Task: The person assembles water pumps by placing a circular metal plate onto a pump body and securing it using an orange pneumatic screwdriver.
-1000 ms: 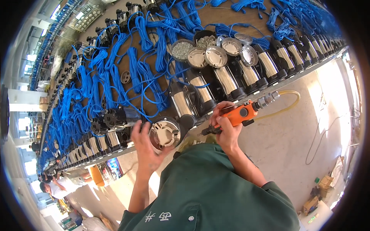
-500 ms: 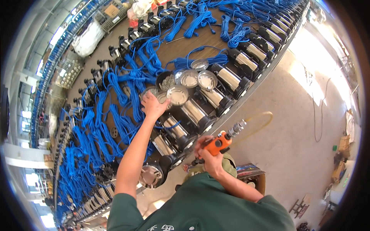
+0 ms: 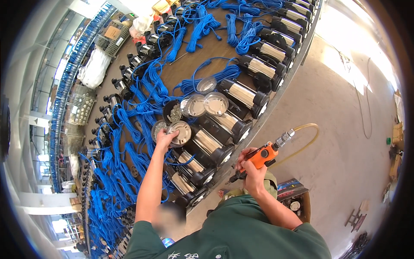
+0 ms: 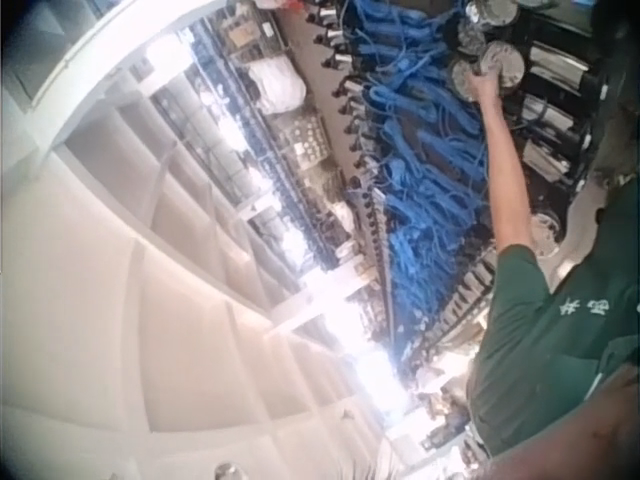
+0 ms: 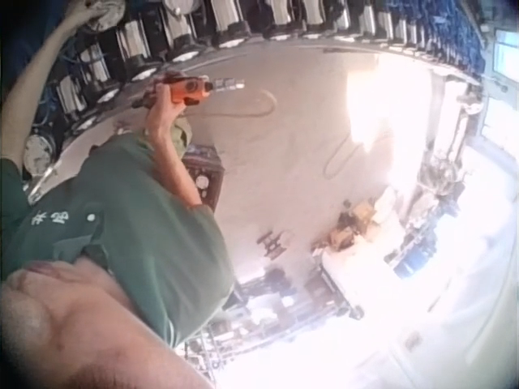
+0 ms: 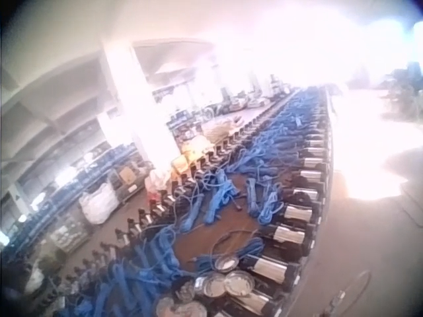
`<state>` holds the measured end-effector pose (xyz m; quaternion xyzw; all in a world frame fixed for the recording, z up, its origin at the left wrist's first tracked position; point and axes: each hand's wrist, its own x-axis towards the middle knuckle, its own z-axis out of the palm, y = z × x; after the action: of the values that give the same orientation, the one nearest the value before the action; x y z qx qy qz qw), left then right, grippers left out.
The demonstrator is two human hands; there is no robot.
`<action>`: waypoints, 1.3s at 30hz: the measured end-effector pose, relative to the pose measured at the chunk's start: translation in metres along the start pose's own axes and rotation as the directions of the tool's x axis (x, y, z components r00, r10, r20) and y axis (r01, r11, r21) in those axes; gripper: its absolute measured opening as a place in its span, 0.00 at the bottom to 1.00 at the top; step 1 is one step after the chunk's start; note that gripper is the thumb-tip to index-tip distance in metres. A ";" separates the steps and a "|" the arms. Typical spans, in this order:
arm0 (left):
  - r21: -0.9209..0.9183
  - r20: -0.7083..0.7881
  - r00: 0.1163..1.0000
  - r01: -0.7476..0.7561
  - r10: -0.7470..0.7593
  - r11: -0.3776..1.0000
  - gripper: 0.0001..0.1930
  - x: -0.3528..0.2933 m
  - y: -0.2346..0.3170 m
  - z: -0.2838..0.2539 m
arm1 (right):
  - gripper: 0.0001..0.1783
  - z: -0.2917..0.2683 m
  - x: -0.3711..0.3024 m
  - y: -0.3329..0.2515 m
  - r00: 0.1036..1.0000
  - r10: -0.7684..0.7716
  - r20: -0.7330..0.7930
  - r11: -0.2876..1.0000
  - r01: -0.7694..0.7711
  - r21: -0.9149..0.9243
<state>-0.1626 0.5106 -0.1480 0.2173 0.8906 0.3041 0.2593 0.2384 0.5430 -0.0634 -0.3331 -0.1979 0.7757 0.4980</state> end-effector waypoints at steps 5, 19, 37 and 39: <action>-0.212 0.231 0.958 0.219 -0.169 0.952 0.16 -0.014 0.034 -0.034 | 0.16 0.005 0.012 0.001 0.999 0.045 -0.028 0.997 -0.046 -0.063; -0.716 0.238 0.966 0.105 0.101 0.690 0.15 0.138 0.326 0.177 | 0.12 -0.023 0.036 -0.013 0.954 0.081 -0.290 0.996 -0.084 0.004; 0.579 0.090 0.888 -0.415 0.451 0.702 0.14 0.043 -0.017 -0.072 | 0.16 -0.045 0.049 -0.006 0.953 0.069 -0.295 0.995 -0.087 -0.049; 0.568 0.039 0.848 -0.455 0.529 0.686 0.13 0.038 -0.020 -0.062 | 0.16 -0.033 0.056 -0.005 0.961 0.042 -0.273 0.996 -0.061 -0.058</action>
<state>-0.2331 0.4907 -0.1316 0.4941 0.8626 0.1029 0.0357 0.2494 0.5946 -0.1013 -0.4577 -0.1444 0.7285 0.4889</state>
